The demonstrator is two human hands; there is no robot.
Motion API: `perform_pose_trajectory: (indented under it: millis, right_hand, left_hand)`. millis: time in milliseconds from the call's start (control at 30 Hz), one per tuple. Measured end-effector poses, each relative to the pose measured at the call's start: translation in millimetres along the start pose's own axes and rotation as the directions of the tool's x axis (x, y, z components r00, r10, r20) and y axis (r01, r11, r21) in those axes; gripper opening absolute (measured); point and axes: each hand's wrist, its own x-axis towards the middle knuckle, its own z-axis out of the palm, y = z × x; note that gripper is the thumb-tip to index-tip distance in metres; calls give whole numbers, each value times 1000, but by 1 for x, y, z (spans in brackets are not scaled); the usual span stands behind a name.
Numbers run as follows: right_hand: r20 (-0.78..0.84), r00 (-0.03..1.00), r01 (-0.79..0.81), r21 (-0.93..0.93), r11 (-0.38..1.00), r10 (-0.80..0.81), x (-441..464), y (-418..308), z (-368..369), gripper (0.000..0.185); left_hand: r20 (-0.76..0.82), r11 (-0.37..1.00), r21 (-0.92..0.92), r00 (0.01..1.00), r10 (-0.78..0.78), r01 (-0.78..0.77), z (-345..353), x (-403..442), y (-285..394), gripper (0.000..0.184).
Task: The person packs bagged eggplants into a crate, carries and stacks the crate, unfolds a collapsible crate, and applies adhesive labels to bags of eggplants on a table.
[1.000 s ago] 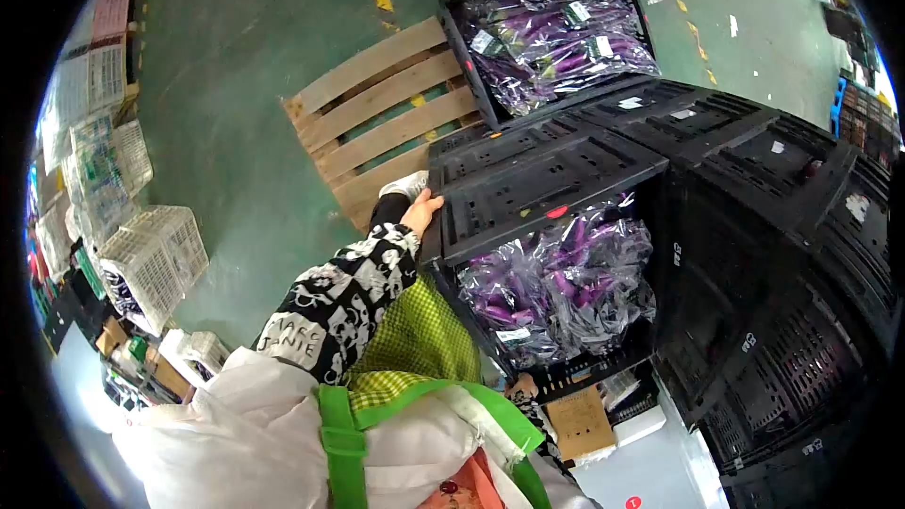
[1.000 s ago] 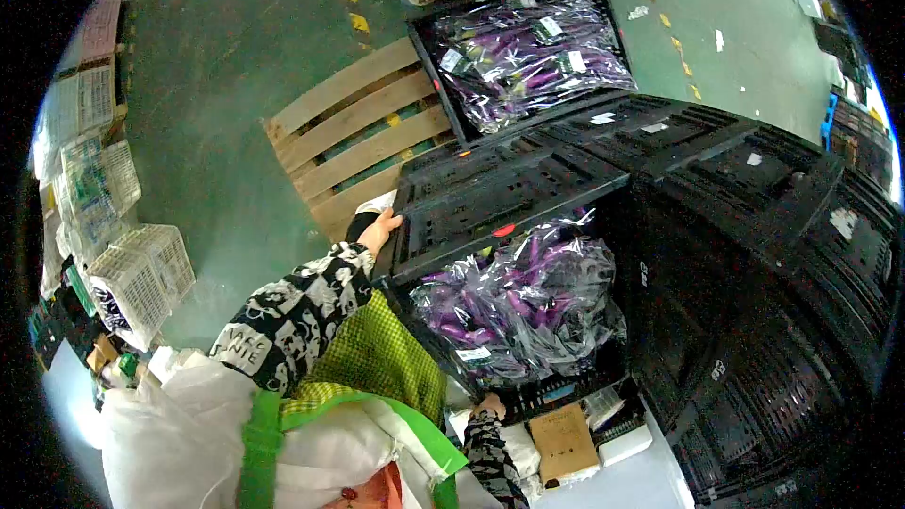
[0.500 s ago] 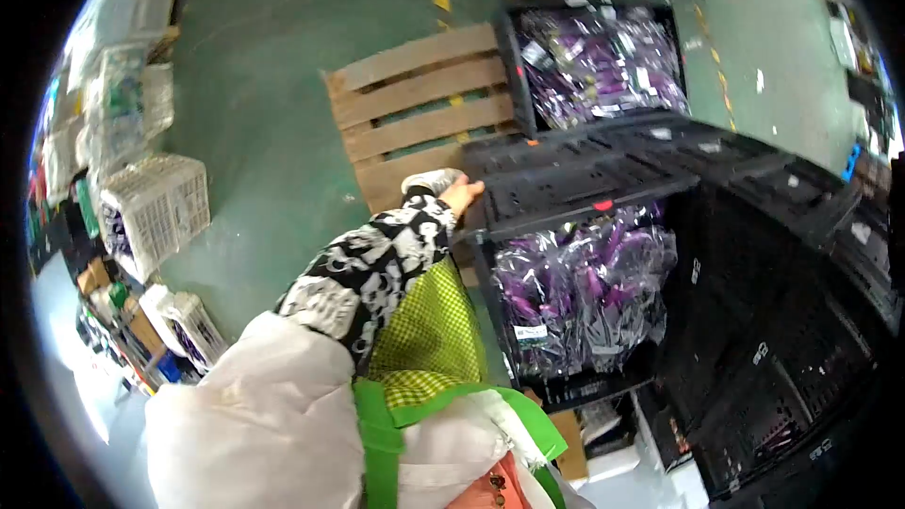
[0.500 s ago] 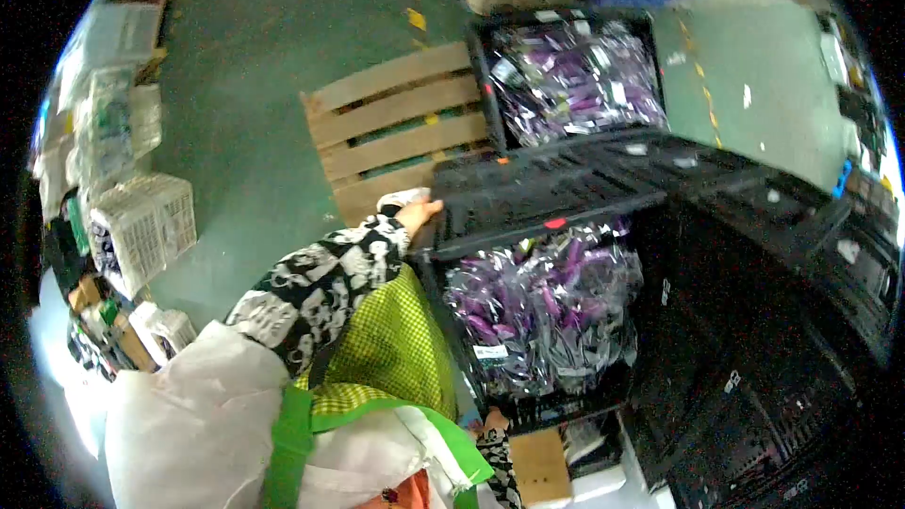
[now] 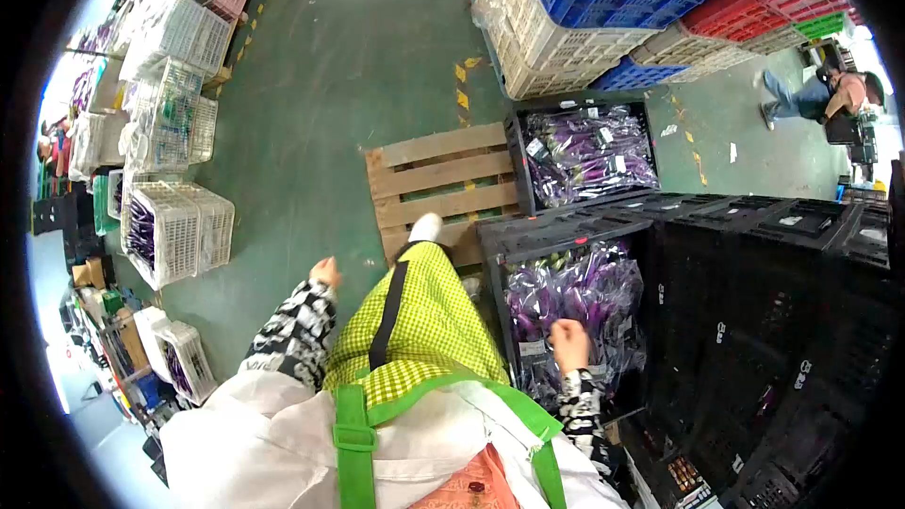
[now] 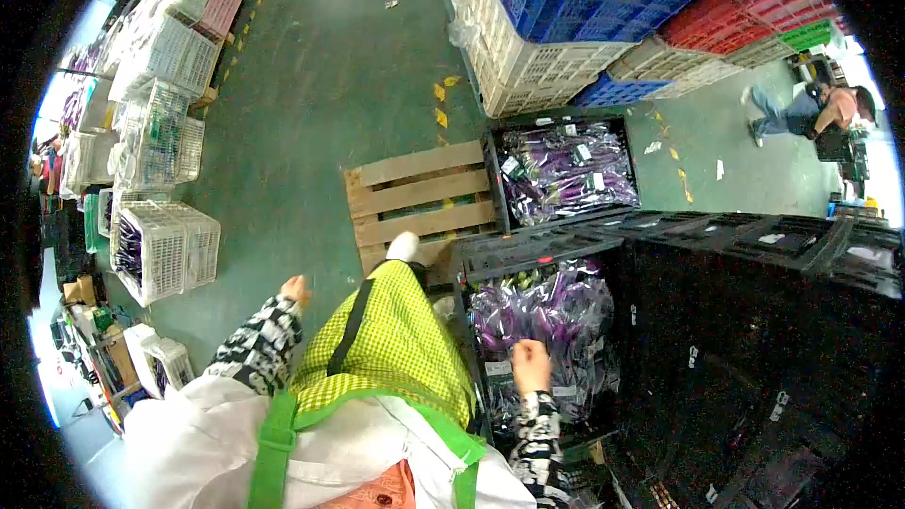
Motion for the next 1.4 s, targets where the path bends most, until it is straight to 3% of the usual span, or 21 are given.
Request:
perform_pose_trajectory:
  millis: [67, 133, 167, 300, 333, 433, 500, 567, 600, 700, 767, 800, 833, 867, 933, 967, 1000, 1067, 1100, 1300, 1400]
  right_hand:
    - [102, 993, 56, 38, 998, -60, 14, -10, 38, 23]
    - [269, 959, -121, 87, 989, 93, 23, -40, 79, 28]
    - [374, 927, -14, 28, 1000, 2, 40, -26, 106, 30]
    - [653, 753, 243, -151, 958, -88, 91, -136, 127, 36]
    - [667, 745, 103, -124, 987, 6, 113, -152, 134, 37]
    - [467, 884, 7, -47, 999, 16, 203, -143, 159, 35]
    - [276, 949, -231, 275, 933, 154, 235, -170, 149, 27]
    - [620, 770, -570, 559, 602, 153, 315, -111, 133, 16]
    - [633, 764, -559, 557, 614, 122, 334, -130, 137, 16]
    - [298, 780, -624, 313, 716, 550, 343, -173, 119, 6]
    - [412, 802, -571, 320, 756, 432, 376, -157, 113, 8]
    - [270, 823, -544, 128, 829, 499, 349, -233, 104, 18]
    - [431, 886, -118, -152, 981, 174, 366, -207, 91, 19]
    - [458, 885, 81, -327, 942, 83, 374, -211, 83, 19]
    - [424, 891, 45, -438, 898, 162, 393, -230, 83, 17]
    - [401, 891, -8, -454, 891, 213, 407, -244, 86, 16]
    - [380, 889, -62, -457, 888, 257, 426, -260, 94, 16]
    - [367, 889, -98, -435, 895, 275, 480, -297, 118, 14]
    - [368, 893, -91, -415, 905, 258, 517, -320, 135, 14]
    - [370, 928, -14, -89, 996, 46, 754, -532, 272, 10]
    - [384, 910, 60, 244, 968, -153, 826, -697, 345, 9]
  left_hand:
    - [5, 998, 6, 998, -68, 68, -33, -1, -39, 39]
    - [26, 987, -9, 987, -160, 160, -57, -16, -72, 37]
    - [37, 978, -17, 978, -205, 206, -63, -23, -86, 36]
    - [81, 918, -109, 924, -375, 382, -62, -44, -122, 33]
    - [93, 900, -140, 910, -403, 413, -60, -43, -119, 32]
    - [130, 859, -246, 893, -431, 450, -56, -6, -83, 31]
    - [140, 845, -322, 905, -403, 426, -63, 38, -50, 30]
    - [-39, 934, -214, 953, -302, 287, -73, 95, 5, 27]
    - [-83, 987, -61, 985, -154, 150, -88, 115, 50, 32]
    - [-149, 927, -371, 989, 8, -63, -134, 147, 184, 34]
    - [-172, 922, -347, 978, 115, -170, -156, 166, 252, 36]
    - [-172, 902, -386, 975, 138, -195, -153, 190, 259, 36]
    - [-177, 879, -421, 971, 163, -224, -150, 214, 267, 35]
    - [-210, 858, -459, 967, 145, -228, -156, 207, 301, 32]
    - [-240, 898, -401, 967, 88, -181, -153, 229, 320, 30]
    - [-222, 931, -305, 965, 137, -202, -136, 274, 278, 31]
    - [-197, 909, -409, 980, -1, -82, -155, 246, 318, 30]
    - [-364, 955, -232, 927, 91, -185, -139, 288, 272, 22]
    - [-129, 988, 47, 980, 151, -147, -148, 318, 247, 16]
    - [-67, 968, -177, 979, -194, 179, -154, 387, 328, 10]
    - [-50, 939, -231, 961, -273, 254, -168, 432, 375, 11]
